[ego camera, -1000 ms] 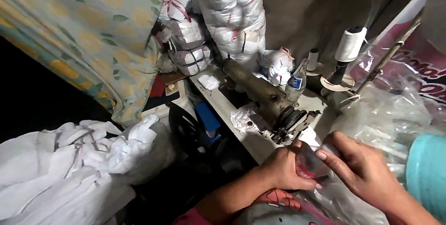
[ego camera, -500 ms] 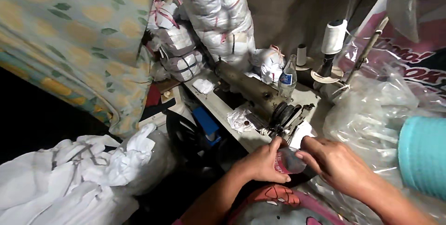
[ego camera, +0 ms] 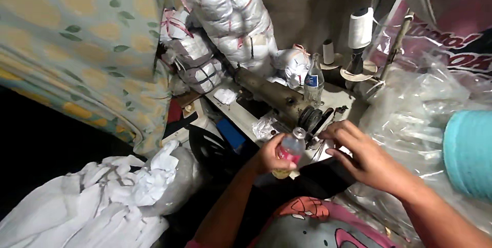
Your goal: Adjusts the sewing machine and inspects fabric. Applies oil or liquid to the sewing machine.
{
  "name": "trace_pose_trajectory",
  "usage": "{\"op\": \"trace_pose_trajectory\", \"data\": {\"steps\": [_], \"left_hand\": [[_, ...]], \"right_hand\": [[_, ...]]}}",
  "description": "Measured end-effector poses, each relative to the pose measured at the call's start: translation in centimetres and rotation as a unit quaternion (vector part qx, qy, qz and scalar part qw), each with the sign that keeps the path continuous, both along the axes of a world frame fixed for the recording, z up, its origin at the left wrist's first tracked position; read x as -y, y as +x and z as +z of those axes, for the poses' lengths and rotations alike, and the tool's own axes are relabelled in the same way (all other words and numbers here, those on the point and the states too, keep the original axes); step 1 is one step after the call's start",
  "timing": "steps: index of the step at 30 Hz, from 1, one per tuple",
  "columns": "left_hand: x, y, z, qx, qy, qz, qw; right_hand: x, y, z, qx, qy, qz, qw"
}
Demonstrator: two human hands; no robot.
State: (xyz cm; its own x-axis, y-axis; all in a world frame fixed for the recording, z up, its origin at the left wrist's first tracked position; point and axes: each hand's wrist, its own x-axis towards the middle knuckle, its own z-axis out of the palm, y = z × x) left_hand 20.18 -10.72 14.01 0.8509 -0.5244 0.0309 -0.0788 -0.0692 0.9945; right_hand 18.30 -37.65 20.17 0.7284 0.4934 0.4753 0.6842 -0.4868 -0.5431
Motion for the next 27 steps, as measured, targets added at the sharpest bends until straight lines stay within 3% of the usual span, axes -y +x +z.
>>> {"op": "trace_pose_trajectory", "data": {"steps": [3, 10, 17, 22, 27], "left_hand": [[-0.8, 1.3, 0.3, -0.07, -0.036, 0.066, 0.995], [-1.9, 4.7, -0.1, -0.079, -0.029, 0.128, 0.988], [-0.9, 7.8, 0.4, -0.084, 0.154, 0.198, 0.964], [-0.6, 10.2, 0.3, -0.002, 0.333, 0.197, 0.922], [0.2, 11.2, 0.7, 0.06, 0.413, 0.195, 0.887]], "right_hand": [[1.7, -0.5, -1.0, 0.001, 0.027, -0.037, 0.999], [6.1, -3.4, -5.1, -0.035, 0.059, -0.118, 0.991], [9.2, -6.7, -6.9, -0.065, 0.091, -0.198, 0.974], [10.1, -8.6, -7.9, -0.072, 0.103, -0.218, 0.968], [9.5, -10.9, -10.9, -0.143, 0.052, -0.229, 0.961]]}}
